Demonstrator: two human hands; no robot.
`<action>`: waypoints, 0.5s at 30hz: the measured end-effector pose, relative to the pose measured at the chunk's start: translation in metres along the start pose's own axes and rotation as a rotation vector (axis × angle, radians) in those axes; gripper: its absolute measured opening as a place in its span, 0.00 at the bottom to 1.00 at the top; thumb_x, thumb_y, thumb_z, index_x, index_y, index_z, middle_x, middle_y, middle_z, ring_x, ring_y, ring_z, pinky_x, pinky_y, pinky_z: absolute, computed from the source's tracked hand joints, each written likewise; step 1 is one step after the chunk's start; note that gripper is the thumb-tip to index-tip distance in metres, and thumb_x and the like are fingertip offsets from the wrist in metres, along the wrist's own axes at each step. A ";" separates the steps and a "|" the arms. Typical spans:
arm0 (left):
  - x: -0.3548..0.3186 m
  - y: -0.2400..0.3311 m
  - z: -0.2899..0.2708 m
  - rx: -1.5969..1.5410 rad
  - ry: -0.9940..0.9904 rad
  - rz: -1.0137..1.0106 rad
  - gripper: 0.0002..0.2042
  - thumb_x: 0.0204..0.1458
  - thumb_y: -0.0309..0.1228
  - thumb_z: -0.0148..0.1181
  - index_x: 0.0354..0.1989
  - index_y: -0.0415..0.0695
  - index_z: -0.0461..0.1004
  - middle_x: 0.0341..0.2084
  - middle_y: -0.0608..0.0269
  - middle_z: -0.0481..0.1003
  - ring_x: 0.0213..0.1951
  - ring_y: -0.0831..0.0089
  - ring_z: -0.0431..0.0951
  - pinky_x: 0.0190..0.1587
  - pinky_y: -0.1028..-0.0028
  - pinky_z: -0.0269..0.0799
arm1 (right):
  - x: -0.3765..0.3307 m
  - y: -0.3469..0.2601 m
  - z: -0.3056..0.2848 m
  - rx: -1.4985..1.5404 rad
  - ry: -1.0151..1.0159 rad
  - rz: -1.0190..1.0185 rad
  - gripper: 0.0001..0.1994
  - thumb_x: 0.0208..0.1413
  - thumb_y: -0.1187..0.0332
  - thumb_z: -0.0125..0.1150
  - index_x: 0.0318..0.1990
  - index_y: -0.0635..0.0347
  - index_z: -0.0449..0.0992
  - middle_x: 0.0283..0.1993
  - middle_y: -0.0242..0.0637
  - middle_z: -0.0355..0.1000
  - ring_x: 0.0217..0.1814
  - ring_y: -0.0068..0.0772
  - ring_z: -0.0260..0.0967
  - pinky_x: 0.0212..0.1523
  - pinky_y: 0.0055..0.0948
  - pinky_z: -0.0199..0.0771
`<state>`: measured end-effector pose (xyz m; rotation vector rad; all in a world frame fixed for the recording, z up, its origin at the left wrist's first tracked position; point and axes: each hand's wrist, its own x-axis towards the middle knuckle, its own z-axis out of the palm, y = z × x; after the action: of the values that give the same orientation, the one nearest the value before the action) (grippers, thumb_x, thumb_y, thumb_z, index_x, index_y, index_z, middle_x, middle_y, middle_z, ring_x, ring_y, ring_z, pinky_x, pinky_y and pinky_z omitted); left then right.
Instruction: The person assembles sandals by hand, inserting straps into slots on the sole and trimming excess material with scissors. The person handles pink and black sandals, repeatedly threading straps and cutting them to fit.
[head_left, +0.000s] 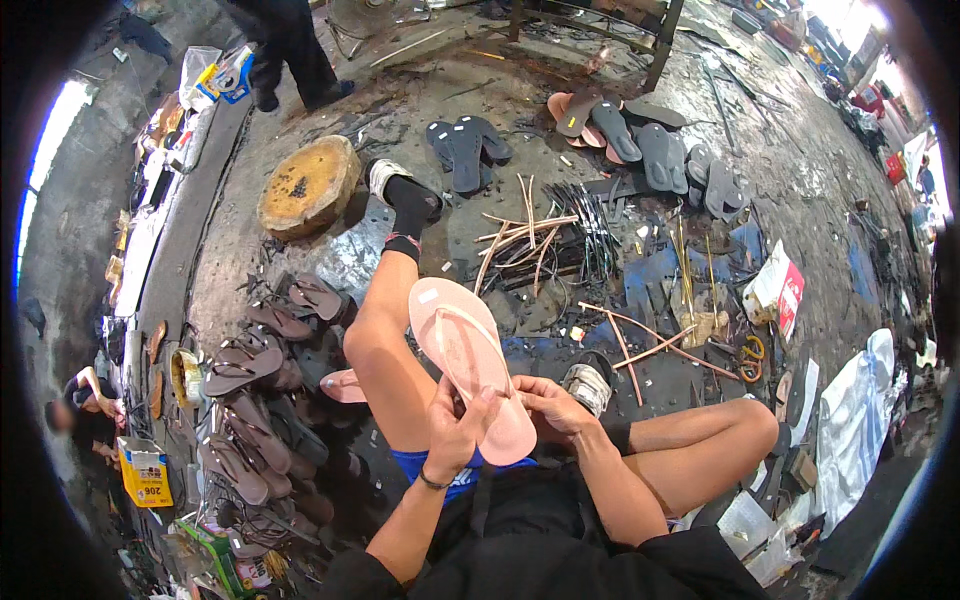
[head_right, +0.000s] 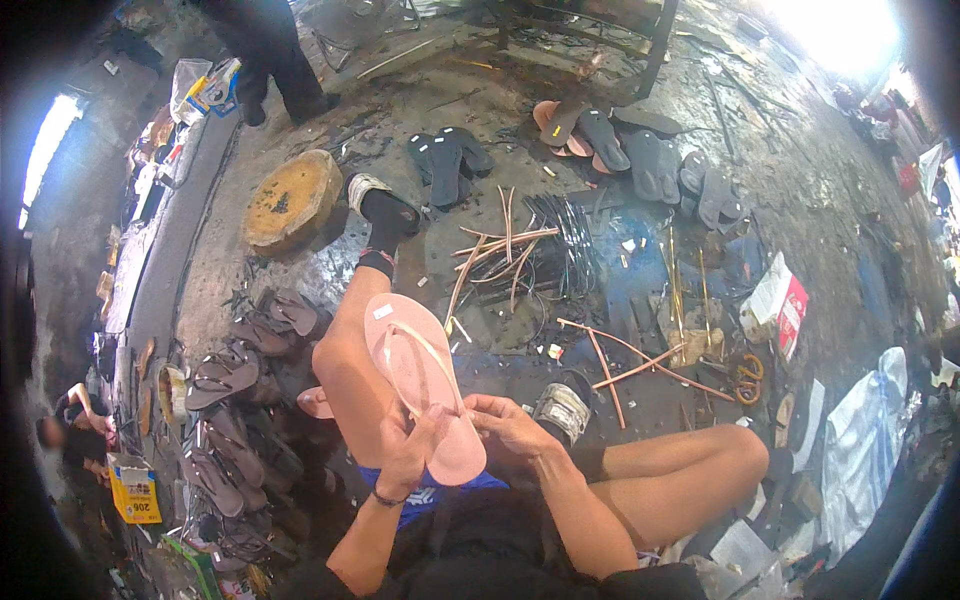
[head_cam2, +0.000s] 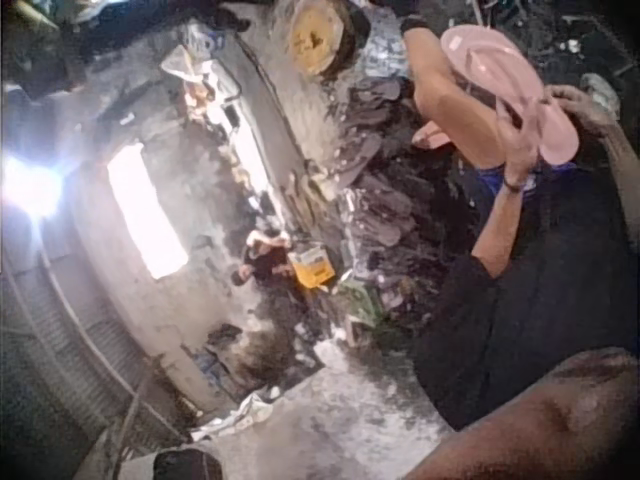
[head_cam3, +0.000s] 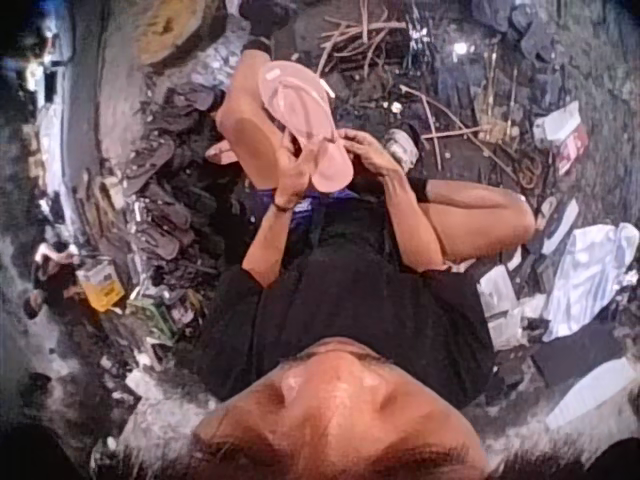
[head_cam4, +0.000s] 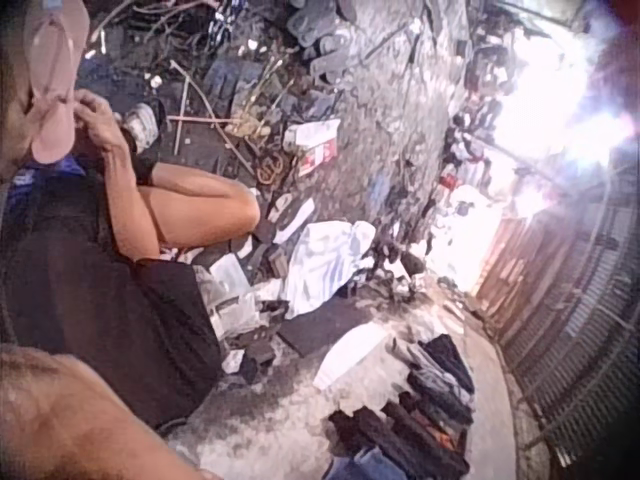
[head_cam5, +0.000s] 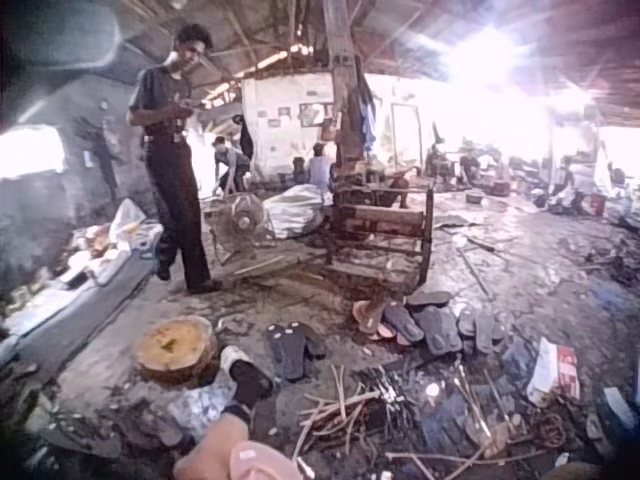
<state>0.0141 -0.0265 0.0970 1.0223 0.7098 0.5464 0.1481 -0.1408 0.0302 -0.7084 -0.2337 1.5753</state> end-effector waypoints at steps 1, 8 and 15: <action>-0.004 0.003 -0.003 -0.014 0.012 -0.014 0.15 0.60 0.24 0.62 0.53 0.36 0.68 0.41 0.63 0.78 0.40 0.80 0.78 0.43 0.78 0.75 | 0.005 0.003 0.001 0.067 -0.066 -0.003 0.13 0.66 0.63 0.61 0.53 0.58 0.76 0.46 0.25 0.74 0.48 0.17 0.69 0.48 0.24 0.71; -0.044 0.011 -0.095 0.453 0.421 0.273 0.08 0.59 0.23 0.60 0.45 0.38 0.72 0.36 0.69 0.72 0.37 0.82 0.69 0.40 0.79 0.68 | 0.059 -0.004 0.062 -0.458 -0.148 0.068 0.19 0.70 0.62 0.54 0.62 0.65 0.69 0.49 0.34 0.74 0.50 0.23 0.72 0.50 0.29 0.78; -0.134 0.029 -0.227 0.792 0.679 0.051 0.36 0.60 0.29 0.62 0.73 0.36 0.51 0.66 0.51 0.62 0.66 0.60 0.64 0.69 0.58 0.57 | 0.106 -0.009 -0.010 -0.658 0.243 -0.036 0.20 0.66 0.62 0.58 0.59 0.66 0.71 0.49 0.43 0.76 0.40 0.27 0.78 0.33 0.28 0.79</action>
<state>-0.2466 0.0210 0.0829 1.6065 1.5833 0.6809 0.1635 -0.0411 -0.0042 -1.3853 -0.5935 1.3565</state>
